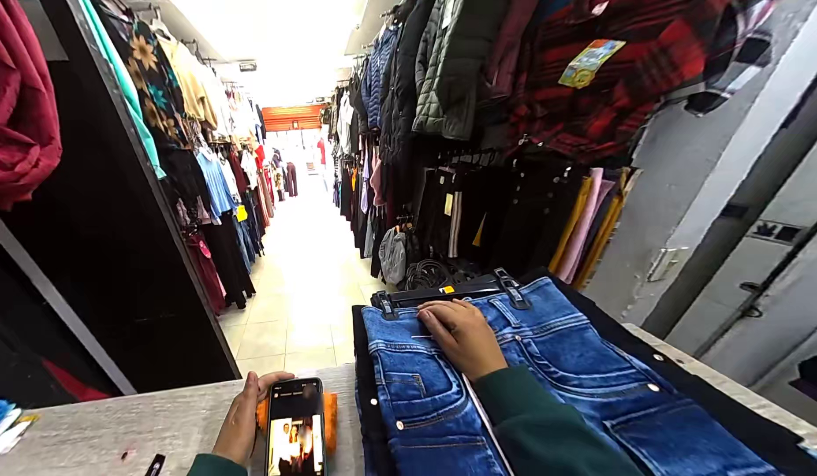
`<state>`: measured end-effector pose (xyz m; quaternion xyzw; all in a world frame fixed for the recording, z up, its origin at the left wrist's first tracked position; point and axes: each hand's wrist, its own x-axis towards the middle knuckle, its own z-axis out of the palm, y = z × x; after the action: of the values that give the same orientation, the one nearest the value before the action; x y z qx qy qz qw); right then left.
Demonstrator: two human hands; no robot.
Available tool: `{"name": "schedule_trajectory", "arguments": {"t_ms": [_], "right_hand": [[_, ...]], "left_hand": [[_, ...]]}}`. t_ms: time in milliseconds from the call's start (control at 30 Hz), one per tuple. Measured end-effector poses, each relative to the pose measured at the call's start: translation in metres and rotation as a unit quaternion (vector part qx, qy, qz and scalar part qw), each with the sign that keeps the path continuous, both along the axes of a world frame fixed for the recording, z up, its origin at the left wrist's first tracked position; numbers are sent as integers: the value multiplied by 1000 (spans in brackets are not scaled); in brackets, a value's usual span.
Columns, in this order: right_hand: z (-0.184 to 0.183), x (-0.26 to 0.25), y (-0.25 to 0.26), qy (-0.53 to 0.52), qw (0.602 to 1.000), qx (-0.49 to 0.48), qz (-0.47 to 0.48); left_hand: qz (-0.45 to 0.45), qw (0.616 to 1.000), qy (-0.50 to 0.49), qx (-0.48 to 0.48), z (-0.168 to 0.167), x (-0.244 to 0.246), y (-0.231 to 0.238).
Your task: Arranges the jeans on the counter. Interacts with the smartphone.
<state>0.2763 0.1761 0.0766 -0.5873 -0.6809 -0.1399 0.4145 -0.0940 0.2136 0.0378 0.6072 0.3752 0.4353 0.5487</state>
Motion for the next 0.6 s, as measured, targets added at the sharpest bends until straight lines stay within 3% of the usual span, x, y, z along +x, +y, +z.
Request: {"name": "schedule_trajectory", "arguments": {"t_ms": [167,400,600], "right_hand": [[4,-4,-7,1,999,28,22],[11,-8,-14,9,999,24,29],[12,-6,-13,23,999,33,34]], "left_hand": [[39,999,-2,-12,3,-1,-14],[183,971,37,146,-21,-27,-38],[169,933,78,307,-28,-36,-67]]}}
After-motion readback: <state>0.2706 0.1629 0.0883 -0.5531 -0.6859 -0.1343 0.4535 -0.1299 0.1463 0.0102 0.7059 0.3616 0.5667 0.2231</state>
